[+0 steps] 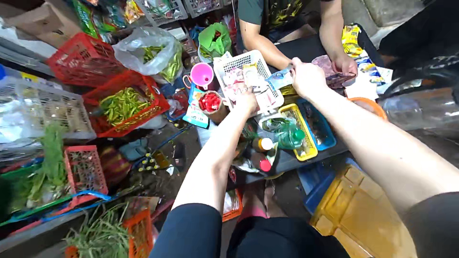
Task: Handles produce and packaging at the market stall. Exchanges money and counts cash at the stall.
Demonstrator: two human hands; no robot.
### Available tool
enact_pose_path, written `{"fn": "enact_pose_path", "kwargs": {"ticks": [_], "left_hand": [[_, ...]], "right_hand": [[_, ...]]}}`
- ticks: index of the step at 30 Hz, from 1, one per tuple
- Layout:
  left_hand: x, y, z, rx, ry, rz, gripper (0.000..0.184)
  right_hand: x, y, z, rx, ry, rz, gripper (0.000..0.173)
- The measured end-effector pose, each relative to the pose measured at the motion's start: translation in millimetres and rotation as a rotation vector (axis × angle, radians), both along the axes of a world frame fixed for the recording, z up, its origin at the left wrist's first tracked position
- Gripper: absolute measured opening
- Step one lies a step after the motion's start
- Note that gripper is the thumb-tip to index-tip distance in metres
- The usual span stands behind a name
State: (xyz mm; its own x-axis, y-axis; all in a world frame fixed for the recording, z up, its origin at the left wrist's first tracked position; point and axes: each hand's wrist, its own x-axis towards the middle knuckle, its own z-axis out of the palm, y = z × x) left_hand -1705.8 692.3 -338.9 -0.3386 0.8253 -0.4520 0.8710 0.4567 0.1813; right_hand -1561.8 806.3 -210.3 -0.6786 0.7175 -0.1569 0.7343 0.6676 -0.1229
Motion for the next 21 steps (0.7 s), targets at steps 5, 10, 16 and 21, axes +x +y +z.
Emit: {"fn": "enact_pose_path", "kwargs": {"ticks": [5, 10, 16, 21], "left_hand": [[-14.3, -9.0, 26.9, 0.068, -0.102, 0.022, 0.058], [-4.0, -45.7, 79.1, 0.218, -0.076, 0.01, 0.037], [-7.7, -5.1, 25.6, -0.027, -0.045, -0.083, 0.038], [-7.1, 11.0, 1.3, -0.137, -0.053, -0.06, 0.049]], "right_hand": [[-63.5, 29.0, -4.5, 0.007, 0.006, 0.054, 0.031], [-129.1, 48.1, -12.7, 0.068, 0.0, 0.204, 0.03], [-177.2, 45.7, -21.8, 0.124, -0.139, 0.27, 0.031], [-183.1, 44.4, -28.5, 0.154, -0.188, 0.326, 0.031]]}}
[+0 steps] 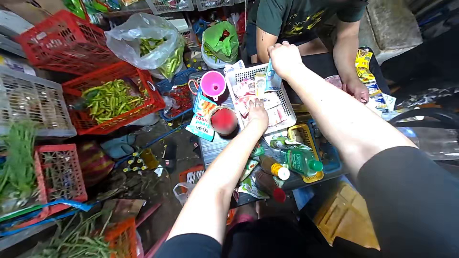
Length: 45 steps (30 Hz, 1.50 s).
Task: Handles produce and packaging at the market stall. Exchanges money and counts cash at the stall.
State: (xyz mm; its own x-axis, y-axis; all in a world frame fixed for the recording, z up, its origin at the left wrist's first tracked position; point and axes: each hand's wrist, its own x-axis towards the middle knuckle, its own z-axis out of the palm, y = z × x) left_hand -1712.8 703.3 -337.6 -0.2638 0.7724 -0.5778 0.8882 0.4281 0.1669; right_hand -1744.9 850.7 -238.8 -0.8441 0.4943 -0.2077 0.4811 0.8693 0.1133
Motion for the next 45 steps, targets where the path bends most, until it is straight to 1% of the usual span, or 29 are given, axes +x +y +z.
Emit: {"fn": "enact_pose_path", "kwargs": {"ticks": [2, 6, 8, 10, 11, 14, 15, 17, 18, 20, 22, 24, 26, 27, 28, 29, 30, 32, 33, 34, 36, 38, 40, 41, 42, 44, 45], "left_hand": [[-1.3, -4.1, -1.8, 0.033, -0.006, 0.01, 0.047], [-2.8, -14.2, 10.7, 0.12, 0.005, -0.01, 0.048], [-6.8, -13.1, 11.0, 0.105, 0.012, -0.037, 0.04], [-11.2, -8.8, 4.0, 0.068, 0.007, -0.038, 0.035], [-12.8, -7.5, -1.6, 0.069, -0.013, -0.019, 0.037], [-10.3, -6.7, -10.3, 0.093, -0.051, 0.027, 0.052], [-6.9, -8.2, -6.2, 0.099, -0.048, 0.031, 0.054], [1.2, -20.1, 13.0, 0.153, -0.048, 0.035, 0.054], [5.0, -32.3, 26.8, 0.23, -0.061, 0.047, 0.048], [11.3, -65.9, 54.1, 0.461, -0.096, 0.078, 0.03], [15.7, -101.9, 74.4, 0.635, -0.159, 0.136, 0.024], [19.9, -138.5, 86.8, 0.761, -0.225, 0.258, 0.019], [25.7, -171.6, 90.4, 0.991, -0.232, 0.406, 0.009], [28.3, -186.2, 90.9, 1.104, -0.272, 0.481, 0.007], [30.6, -199.9, 92.1, 1.197, -0.361, 0.55, 0.006], [33.0, -211.8, 94.8, 1.277, -0.486, 0.61, 0.009], [35.1, -222.5, 98.5, 1.327, -0.625, 0.65, 0.017], [36.0, -240.6, 104.1, 1.342, -0.904, 0.651, 0.036], [34.7, -247.0, 104.2, 1.338, -1.005, 0.621, 0.039], [33.9, -251.6, 104.4, 1.328, -1.059, 0.609, 0.039], [33.6, -254.2, 106.1, 1.318, -1.077, 0.647, 0.038], [34.3, -250.9, 107.4, 1.301, -1.062, 0.719, 0.043], [33.6, -244.6, 108.7, 1.258, -0.993, 0.789, 0.048], [33.8, -240.5, 110.1, 1.234, -0.938, 0.831, 0.043], [33.6, -235.6, 111.2, 1.216, -0.876, 0.861, 0.033], [31.5, -224.6, 111.6, 1.196, -0.793, 0.85, 0.011], [29.9, -218.1, 112.3, 1.181, -0.753, 0.842, 0.007]], "right_hand": [[0.8, 0.9, 2.1, -0.009, 0.014, -0.008, 0.031], [5.0, 5.5, 2.0, -0.016, 0.041, -0.03, 0.029], [4.1, 5.8, 0.5, -0.018, 0.022, -0.044, 0.029], [1.8, 3.7, -0.1, -0.022, 0.003, -0.057, 0.029], [0.9, 0.1, 2.3, -0.036, -0.011, -0.066, 0.03], [1.0, -11.0, 11.1, -0.066, -0.052, -0.08, 0.032], [1.7, -11.3, 11.0, -0.058, -0.054, -0.072, 0.032], [1.9, -9.9, 10.5, -0.044, -0.045, -0.055, 0.031], [1.3, -8.9, 10.7, -0.048, -0.035, -0.052, 0.031], [-1.5, -5.6, 10.0, -0.085, -0.004, -0.06, 0.032], [-4.9, 2.0, -0.2, -0.128, 0.04, -0.067, 0.034], [-5.9, 7.9, -16.3, -0.135, 0.102, -0.053, 0.036], [-2.6, -2.2, -10.7, -0.176, 0.148, -0.063, 0.044], [0.4, -9.9, -5.2, -0.181, 0.16, -0.08, 0.047], [4.9, -17.5, -2.0, -0.163, 0.141, -0.105, 0.046], [11.5, -24.8, -1.4, -0.153, 0.098, -0.127, 0.043], [19.4, -31.6, -3.4, -0.157, 0.027, -0.147, 0.039], [35.4, -37.7, -17.7, -0.211, -0.15, -0.182, 0.028], [41.8, -37.7, -28.7, -0.223, -0.225, -0.185, 0.027], [46.9, -37.1, -39.9, -0.225, -0.271, -0.18, 0.025], [48.3, -38.4, -46.7, -0.255, -0.339, -0.194, 0.025], [44.4, -45.1, -36.5, -0.32, -0.405, -0.259, 0.024], [48.9, -40.6, -46.8, -0.306, -0.336, -0.276, 0.022], [52.0, -39.6, -44.8, -0.297, -0.304, -0.277, 0.025], [54.8, -40.8, -33.5, -0.298, -0.287, -0.279, 0.029], [61.9, -45.1, 3.9, -0.284, -0.269, -0.268, 0.037], [67.1, -47.5, 25.7, -0.272, -0.26, -0.252, 0.037]]}}
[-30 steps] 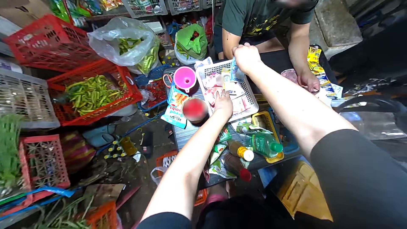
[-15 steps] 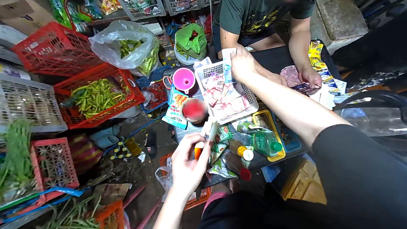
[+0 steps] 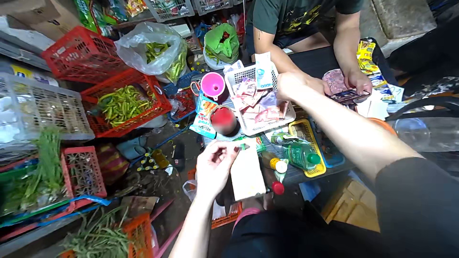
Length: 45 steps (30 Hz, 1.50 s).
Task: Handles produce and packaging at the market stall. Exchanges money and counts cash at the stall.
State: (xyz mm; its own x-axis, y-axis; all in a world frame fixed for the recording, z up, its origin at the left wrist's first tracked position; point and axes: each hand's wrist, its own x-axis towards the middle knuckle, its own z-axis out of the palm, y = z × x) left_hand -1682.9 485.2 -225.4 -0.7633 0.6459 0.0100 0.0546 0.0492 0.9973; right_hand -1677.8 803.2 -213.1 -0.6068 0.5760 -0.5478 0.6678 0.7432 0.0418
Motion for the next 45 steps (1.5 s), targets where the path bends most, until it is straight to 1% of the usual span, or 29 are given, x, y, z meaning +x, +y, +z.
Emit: {"fn": "enact_pose_path", "kwargs": {"ticks": [2, 5, 7, 8, 10, 11, 12, 13, 14, 15, 16, 17, 18, 19, 21, 22, 23, 26, 28, 29, 31, 33, 35, 36, 38, 39, 41, 42, 45], "left_hand": [[-3.2, 14.2, 2.1, -0.07, 0.022, 0.028, 0.006], [-10.0, 33.8, 1.8, -0.124, -0.029, 0.061, 0.011], [-14.3, 45.6, 2.1, -0.131, -0.01, 0.062, 0.012], [-15.3, 50.1, 2.8, -0.129, 0.002, 0.052, 0.012], [-14.4, 58.3, 7.3, -0.102, -0.003, 0.022, 0.009], [-12.4, 61.3, 10.7, -0.075, -0.026, -0.001, 0.008], [-9.8, 63.5, 13.6, -0.034, -0.061, -0.027, 0.008], [-6.6, 65.3, 14.5, 0.026, -0.113, -0.041, 0.008], [-2.8, 66.0, 14.4, 0.088, -0.185, -0.046, 0.01], [0.7, 64.5, 13.1, 0.134, -0.265, -0.065, 0.017], [3.6, 61.0, 10.9, 0.154, -0.353, -0.1, 0.033], [6.5, 56.9, 8.9, 0.163, -0.465, -0.129, 0.052], [9.8, 52.9, 7.6, 0.172, -0.598, -0.144, 0.064], [13.0, 48.3, 7.6, 0.158, -0.722, -0.156, 0.064], [16.4, 38.0, 8.4, 0.097, -0.888, -0.195, 0.042], [16.3, 31.9, 5.5, 0.085, -0.919, -0.232, 0.037], [15.9, 25.5, 1.9, 0.087, -0.918, -0.264, 0.036], [11.9, 7.0, -7.8, 0.155, -0.861, -0.34, 0.042], [10.2, -3.6, -10.8, 0.18, -0.844, -0.343, 0.045], [10.3, -8.1, -10.4, 0.171, -0.849, -0.315, 0.044], [11.9, -15.9, -7.9, 0.133, -0.86, -0.236, 0.042], [14.2, -24.1, -4.4, 0.106, -0.872, -0.17, 0.04], [15.8, -33.0, -4.4, 0.122, -0.874, -0.152, 0.039], [14.9, -36.9, -5.9, 0.162, -0.873, -0.181, 0.04], [11.0, -40.5, -7.0, 0.24, -0.899, -0.242, 0.048], [9.7, -40.0, -5.2, 0.259, -0.927, -0.234, 0.053], [5.7, -35.0, -0.1, 0.278, -1.037, -0.178, 0.066], [3.2, -29.6, 3.5, 0.281, -1.12, -0.123, 0.065], [-4.8, -5.0, 12.2, 0.259, -1.309, 0.063, 0.036]], "right_hand": [[15.9, -4.6, 39.9, 0.01, 0.088, 0.039, 0.031], [52.6, -14.9, 94.2, -0.082, 0.305, 0.216, 0.009], [77.7, -20.8, 119.9, -0.237, 0.48, 0.392, 0.014], [86.4, -23.8, 125.1, -0.349, 0.568, 0.47, 0.016], [90.2, -33.6, 123.3, -0.608, 0.664, 0.536, 0.028], [87.4, -40.9, 118.5, -0.663, 0.663, 0.517, 0.037], [83.1, -48.8, 111.7, -0.658, 0.65, 0.473, 0.044], [78.4, -56.0, 103.5, -0.623, 0.635, 0.414, 0.043], [74.6, -62.3, 94.1, -0.577, 0.639, 0.353, 0.03], [71.9, -67.7, 83.9, -0.548, 0.676, 0.295, 0.013], [70.1, -72.1, 73.2, -0.561, 0.744, 0.253, 0.007], [67.9, -74.4, 65.1, -0.634, 0.793, 0.215, 0.009], [64.4, -75.2, 58.6, -0.738, 0.818, 0.181, 0.007], [59.0, -74.0, 53.1, -0.847, 0.807, 0.156, 0.006], [39.7, -63.8, 39.2, -1.008, 0.685, 0.136, 0.007], [25.3, -54.7, 29.1, -1.007, 0.601, 0.118, 0.012], [7.8, -44.4, 18.3, -0.926, 0.512, 0.075, 0.019], [-49.0, -9.1, -36.1, -0.554, 0.42, -0.103, 0.031], [-77.2, 7.5, -68.8, -0.394, 0.369, -0.23, 0.032], [-87.6, 11.0, -80.5, -0.337, 0.327, -0.304, 0.027], [-100.5, 13.0, -94.7, -0.286, 0.256, -0.42, 0.027], [-105.9, 14.7, -110.8, -0.273, 0.22, -0.461, 0.031], [-106.5, 17.1, -128.8, -0.25, 0.232, -0.483, 0.034], [-106.3, 18.4, -133.7, -0.237, 0.238, -0.463, 0.034], [-105.3, 23.0, -135.3, -0.223, 0.252, -0.346, 0.031], [-103.5, 24.3, -130.5, -0.222, 0.278, -0.277, 0.029], [-96.4, 21.3, -106.7, -0.202, 0.374, -0.166, 0.025], [-91.3, 18.5, -89.7, -0.176, 0.421, -0.114, 0.025], [-61.3, 1.8, -30.2, -0.071, 0.628, 0.074, 0.022]]}}
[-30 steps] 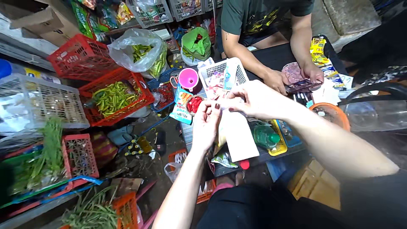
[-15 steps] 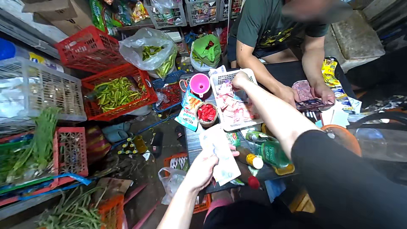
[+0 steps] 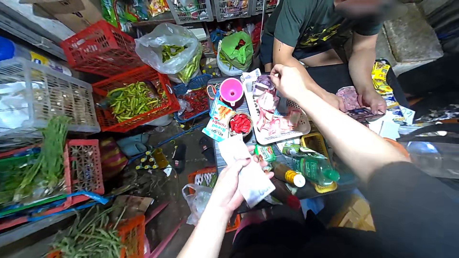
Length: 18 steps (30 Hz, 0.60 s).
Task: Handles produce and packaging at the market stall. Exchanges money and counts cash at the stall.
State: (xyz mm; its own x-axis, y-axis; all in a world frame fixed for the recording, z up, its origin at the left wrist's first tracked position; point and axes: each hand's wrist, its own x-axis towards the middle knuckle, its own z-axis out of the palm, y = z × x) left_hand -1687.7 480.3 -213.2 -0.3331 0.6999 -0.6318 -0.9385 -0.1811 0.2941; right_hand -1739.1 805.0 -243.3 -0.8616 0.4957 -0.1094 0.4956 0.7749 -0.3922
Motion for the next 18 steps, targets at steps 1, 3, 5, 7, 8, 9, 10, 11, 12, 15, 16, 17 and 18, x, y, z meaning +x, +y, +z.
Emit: {"fn": "enact_pose_path", "kwargs": {"ticks": [1, 3, 5, 7, 8, 9, 10, 11, 12, 15, 16, 17, 18], "left_hand": [[-2.9, 8.9, 0.6, -0.004, -0.049, 0.025, 0.032], [-6.0, 23.8, -2.1, 0.049, -0.101, 0.052, 0.039], [-6.1, 33.5, -6.3, 0.153, -0.117, 0.069, 0.051], [-3.9, 36.7, -6.6, 0.251, -0.077, 0.053, 0.045], [-1.9, 37.6, -5.1, 0.234, -0.045, 0.031, 0.029], [-0.6, 38.4, -2.5, 0.158, -0.009, -0.021, 0.023], [0.0, 38.9, -0.9, 0.068, 0.028, -0.093, 0.025], [1.4, 40.3, -1.3, -0.025, 0.055, -0.139, 0.027], [3.1, 41.0, -4.2, -0.088, 0.062, -0.149, 0.029], [5.9, 37.5, -14.7, -0.128, 0.069, -0.109, 0.024], [6.4, 34.3, -18.5, -0.101, 0.102, -0.111, 0.027], [6.9, 30.4, -22.0, -0.07, 0.15, -0.124, 0.031], [7.4, 26.3, -24.2, -0.048, 0.192, -0.135, 0.035]], "right_hand": [[15.5, -10.0, 21.0, 0.026, 0.089, 0.069, 0.022], [52.6, -36.2, 51.0, 0.076, 0.273, 0.244, 0.023], [94.3, -73.3, 71.3, 0.085, 0.363, 0.454, 0.023], [132.2, -109.2, 76.2, -0.03, 0.364, 0.682, 0.02], [146.2, -121.9, 72.9, -0.126, 0.338, 0.777, 0.021], [155.7, -129.7, 68.4, -0.24, 0.313, 0.849, 0.021], [160.4, -132.0, 64.3, -0.361, 0.289, 0.888, 0.02], [161.1, -129.3, 62.6, -0.51, 0.262, 0.876, 0.02], [158.4, -121.9, 63.0, -0.667, 0.23, 0.809, 0.02], [133.5, -76.7, 52.0, -0.701, 0.139, 0.462, 0.02], [122.1, -56.4, 38.2, -0.572, 0.066, 0.346, 0.02], [110.8, -37.2, 21.7, -0.444, -0.074, 0.22, 0.022], [99.9, -21.7, 3.8, -0.355, -0.246, 0.097, 0.025]]}}
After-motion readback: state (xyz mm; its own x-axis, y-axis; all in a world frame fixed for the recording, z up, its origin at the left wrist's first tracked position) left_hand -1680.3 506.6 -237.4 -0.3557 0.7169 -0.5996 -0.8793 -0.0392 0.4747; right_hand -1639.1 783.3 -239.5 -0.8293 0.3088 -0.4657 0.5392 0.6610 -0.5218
